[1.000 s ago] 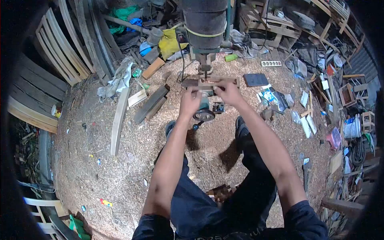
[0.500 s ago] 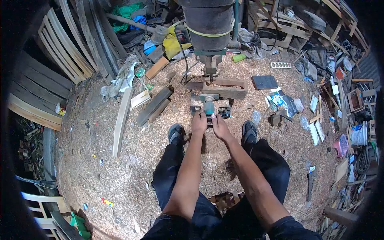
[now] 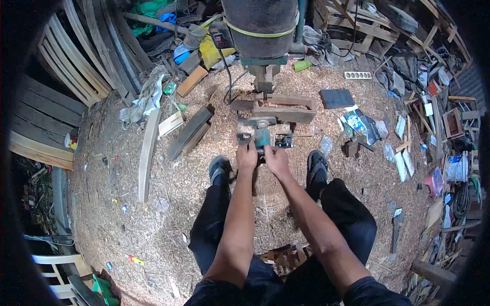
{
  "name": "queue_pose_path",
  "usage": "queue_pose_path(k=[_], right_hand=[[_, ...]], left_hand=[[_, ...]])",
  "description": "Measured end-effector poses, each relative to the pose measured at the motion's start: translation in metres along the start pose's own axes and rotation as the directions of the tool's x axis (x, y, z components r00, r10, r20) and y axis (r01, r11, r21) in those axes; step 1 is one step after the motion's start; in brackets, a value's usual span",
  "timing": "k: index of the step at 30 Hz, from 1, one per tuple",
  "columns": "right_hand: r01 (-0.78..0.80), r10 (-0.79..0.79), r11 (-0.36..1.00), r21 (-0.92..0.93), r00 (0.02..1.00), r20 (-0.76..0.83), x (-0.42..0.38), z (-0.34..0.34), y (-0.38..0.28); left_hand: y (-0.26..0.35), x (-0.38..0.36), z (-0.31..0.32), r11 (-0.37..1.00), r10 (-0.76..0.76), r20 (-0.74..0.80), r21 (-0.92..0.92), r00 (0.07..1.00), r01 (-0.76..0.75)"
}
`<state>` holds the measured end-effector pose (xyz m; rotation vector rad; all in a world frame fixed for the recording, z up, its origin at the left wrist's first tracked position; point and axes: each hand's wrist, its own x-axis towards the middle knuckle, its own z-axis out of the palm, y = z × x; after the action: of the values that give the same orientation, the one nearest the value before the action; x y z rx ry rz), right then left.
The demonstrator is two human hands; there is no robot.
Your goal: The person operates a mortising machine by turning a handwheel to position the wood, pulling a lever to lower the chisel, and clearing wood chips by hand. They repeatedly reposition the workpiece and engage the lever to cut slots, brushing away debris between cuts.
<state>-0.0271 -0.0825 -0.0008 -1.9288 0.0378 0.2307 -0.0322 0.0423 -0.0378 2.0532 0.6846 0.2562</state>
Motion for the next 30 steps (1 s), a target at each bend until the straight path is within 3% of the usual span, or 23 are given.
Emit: queue_pose_path(k=[3, 4, 6, 9, 13, 16, 19, 23, 27, 30], right_hand=[[-0.036, -0.015, 0.986, -0.163, 0.954, -0.3, 0.01, 0.028, 0.016], [-0.15, 0.111, 0.969, -0.195, 0.973, -0.201, 0.013, 0.026, 0.015], [-0.138, 0.103, 0.96, -0.245, 0.983, -0.151, 0.012, 0.021, 0.012], [-0.11, 0.074, 0.952, -0.285, 0.988, -0.135, 0.009, 0.017, -0.002], [-0.068, 0.029, 0.941, -0.331, 0.992, -0.122, 0.006, 0.01, -0.008], [0.111, -0.118, 0.986, -0.124, 0.991, -0.056, 0.005, 0.005, 0.005], [0.115, -0.147, 0.97, -0.216, 0.979, -0.14, 0.009, 0.014, 0.014], [0.023, -0.046, 0.974, -0.225, 0.994, -0.096, 0.008, 0.01, 0.008], [-0.004, -0.028, 0.995, -0.104, 0.954, -0.299, 0.006, -0.005, 0.022], [0.039, -0.062, 0.996, -0.075, 0.94, -0.334, 0.025, -0.024, 0.02]], left_hand=[[-0.008, 0.004, 0.0, 0.997, -0.045, 0.037, -0.068, 0.998, 0.047], [-0.007, 0.003, 0.0, 0.998, -0.016, 0.036, -0.066, 0.999, 0.019], [-0.007, 0.002, -0.003, 0.997, 0.039, 0.033, -0.062, 0.999, -0.037], [-0.005, 0.005, -0.008, 0.997, 0.021, 0.116, -0.071, 0.993, -0.013], [0.001, 0.004, -0.01, 0.997, -0.002, 0.102, -0.083, 0.995, 0.011], [-0.006, 0.005, -0.005, 0.987, -0.035, 0.103, -0.152, 0.994, 0.05], [-0.021, 0.009, 0.002, 0.997, -0.026, 0.158, -0.066, 0.987, 0.037], [-0.006, 0.011, -0.006, 0.995, -0.097, 0.218, 0.025, 0.971, 0.093], [0.025, -0.009, -0.023, 0.996, 0.086, 0.158, 0.0, 0.984, -0.087], [0.058, -0.017, -0.048, 0.982, 0.186, 0.093, -0.035, 0.978, -0.183]])
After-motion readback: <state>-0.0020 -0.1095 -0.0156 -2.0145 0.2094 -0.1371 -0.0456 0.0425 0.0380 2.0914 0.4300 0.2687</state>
